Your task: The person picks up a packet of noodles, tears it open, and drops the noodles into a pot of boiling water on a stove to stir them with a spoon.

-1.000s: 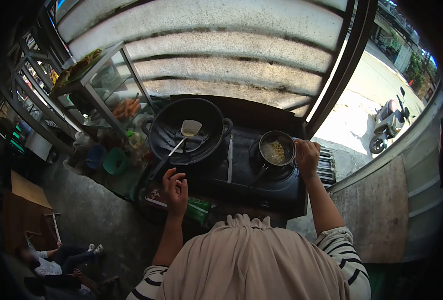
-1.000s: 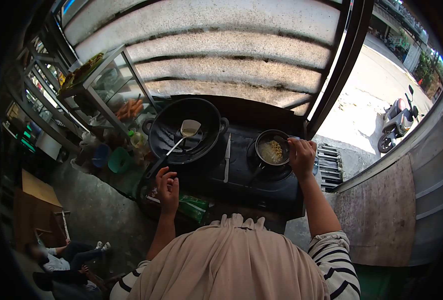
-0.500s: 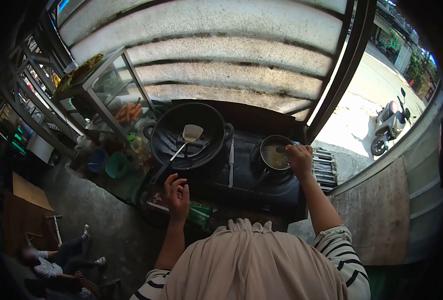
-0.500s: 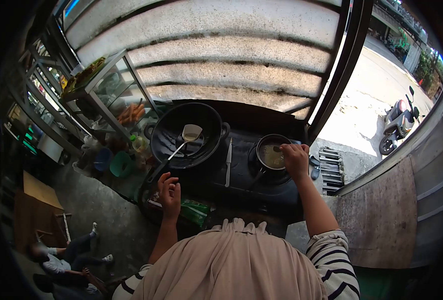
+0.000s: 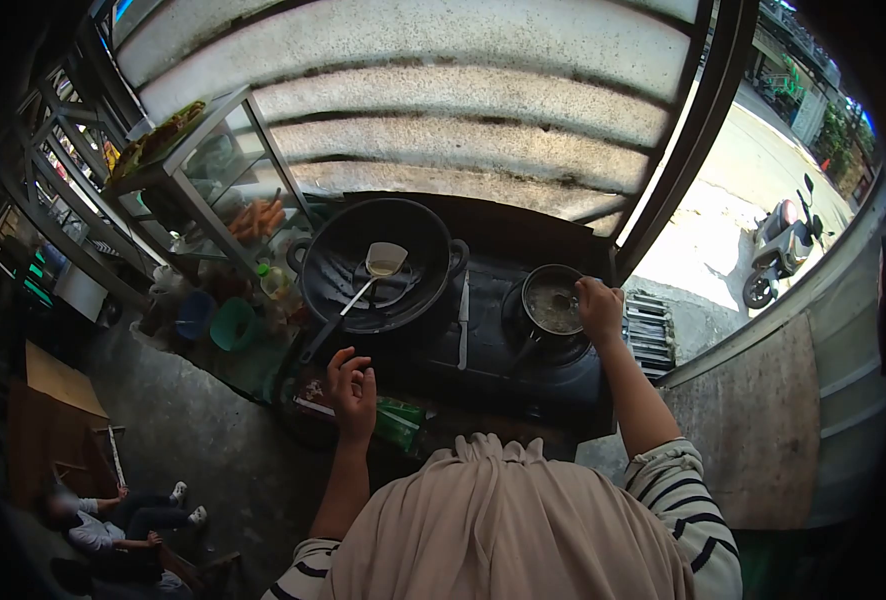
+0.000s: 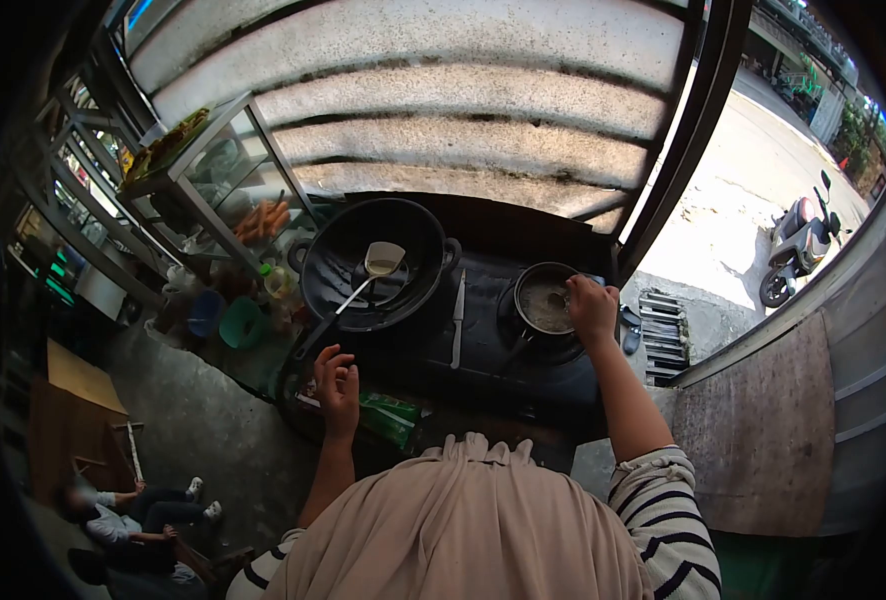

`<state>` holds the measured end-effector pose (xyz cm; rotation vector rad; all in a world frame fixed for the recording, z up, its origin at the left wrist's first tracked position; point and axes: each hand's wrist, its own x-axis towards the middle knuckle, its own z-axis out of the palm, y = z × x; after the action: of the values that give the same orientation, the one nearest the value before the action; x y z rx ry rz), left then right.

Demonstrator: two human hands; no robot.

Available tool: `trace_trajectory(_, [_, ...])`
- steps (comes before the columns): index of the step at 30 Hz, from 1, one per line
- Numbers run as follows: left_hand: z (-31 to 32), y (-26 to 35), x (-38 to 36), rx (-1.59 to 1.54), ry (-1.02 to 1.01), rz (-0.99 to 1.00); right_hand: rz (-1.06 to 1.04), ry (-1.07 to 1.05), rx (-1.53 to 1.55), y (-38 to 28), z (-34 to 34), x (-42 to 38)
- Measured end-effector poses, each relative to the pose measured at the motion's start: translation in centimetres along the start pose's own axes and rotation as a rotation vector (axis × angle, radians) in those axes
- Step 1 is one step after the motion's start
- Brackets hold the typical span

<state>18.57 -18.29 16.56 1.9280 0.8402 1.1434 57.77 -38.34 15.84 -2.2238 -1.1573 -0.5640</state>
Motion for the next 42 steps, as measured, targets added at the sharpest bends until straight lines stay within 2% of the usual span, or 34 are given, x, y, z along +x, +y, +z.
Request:
trace_trajectory(2, [0.0,-0.2,-0.1,0.007,0.002,0.002,0.336,-0.028,0.048,1.6,0.2,0.4])
trace_trajectory(5, [0.1,-0.8,-0.2,-0.089,-0.003,-0.031,0.442,0.047,0.149,3.6,0.5,0.4])
trace_trajectory(6, [-0.1,-1.1,-0.4,-0.102,-0.029,-0.094,0.439,0.046,0.149,3.2,0.1,0.4])
trace_trajectory(7, [-0.1,-1.3,-0.5,-0.116,-0.054,-0.158,0.348,0.070,0.159,2.8,-0.5,0.2])
trace_trajectory(8, [-0.1,-1.3,-0.5,-0.115,-0.052,-0.161,0.258,0.091,0.169,1.9,-1.0,0.2])
trace_trajectory(9, [0.1,-1.2,-0.4,-0.129,-0.050,-0.145,0.259,0.087,0.169,1.5,-0.9,0.1])
trace_trajectory(11, [0.3,-1.1,-0.5,-0.141,-0.057,-0.132,-0.023,0.041,0.131,0.9,-0.7,-0.5])
trace_trajectory(12, [0.4,-0.9,-0.4,-0.143,-0.066,-0.143,-0.082,0.036,0.128,0.9,-0.3,-0.8])
trace_trajectory(16, [0.7,-0.7,-0.3,-0.137,-0.084,-0.131,-0.022,0.034,0.107,0.4,0.2,-1.0])
trace_trajectory(18, [0.7,-0.4,-0.2,-0.126,-0.091,-0.130,0.188,0.015,0.091,0.5,0.3,-0.4])
trace_trajectory(19, [0.7,-0.2,-0.2,-0.116,-0.099,-0.128,0.189,0.016,0.090,1.0,0.4,-0.1])
trace_trajectory(21, [0.6,-0.5,-0.2,-0.116,-0.092,-0.122,0.396,-0.038,0.062,2.8,0.5,0.4])
trace_trajectory(24, [0.3,-0.9,-0.2,-0.128,-0.075,-0.128,0.456,-0.011,0.048,3.8,0.2,0.4])
trace_trajectory(29, [-0.1,-1.4,-0.4,-0.116,-0.060,-0.100,0.421,0.045,0.021,3.4,-0.9,0.7])
trace_trajectory(32, [-0.1,-1.0,-0.2,-0.125,-0.059,-0.120,0.414,-0.034,-0.034,4.3,-0.1,0.3])
trace_trajectory(35, [-0.1,-1.0,-0.1,-0.138,-0.061,-0.136,0.470,0.004,0.098,5.1,0.3,0.4])
trace_trajectory(37, [-0.2,-1.0,0.0,-0.110,-0.071,-0.118,0.535,0.086,0.300,4.4,-1.4,1.8])
trace_trajectory(39, [-0.2,-0.9,0.1,-0.103,-0.073,-0.119,0.506,0.083,0.260,3.7,-2.9,2.6])
trace_trajectory(42, [-0.2,-0.7,0.2,-0.095,-0.078,-0.133,0.224,0.066,0.137,2.3,-4.1,2.6])
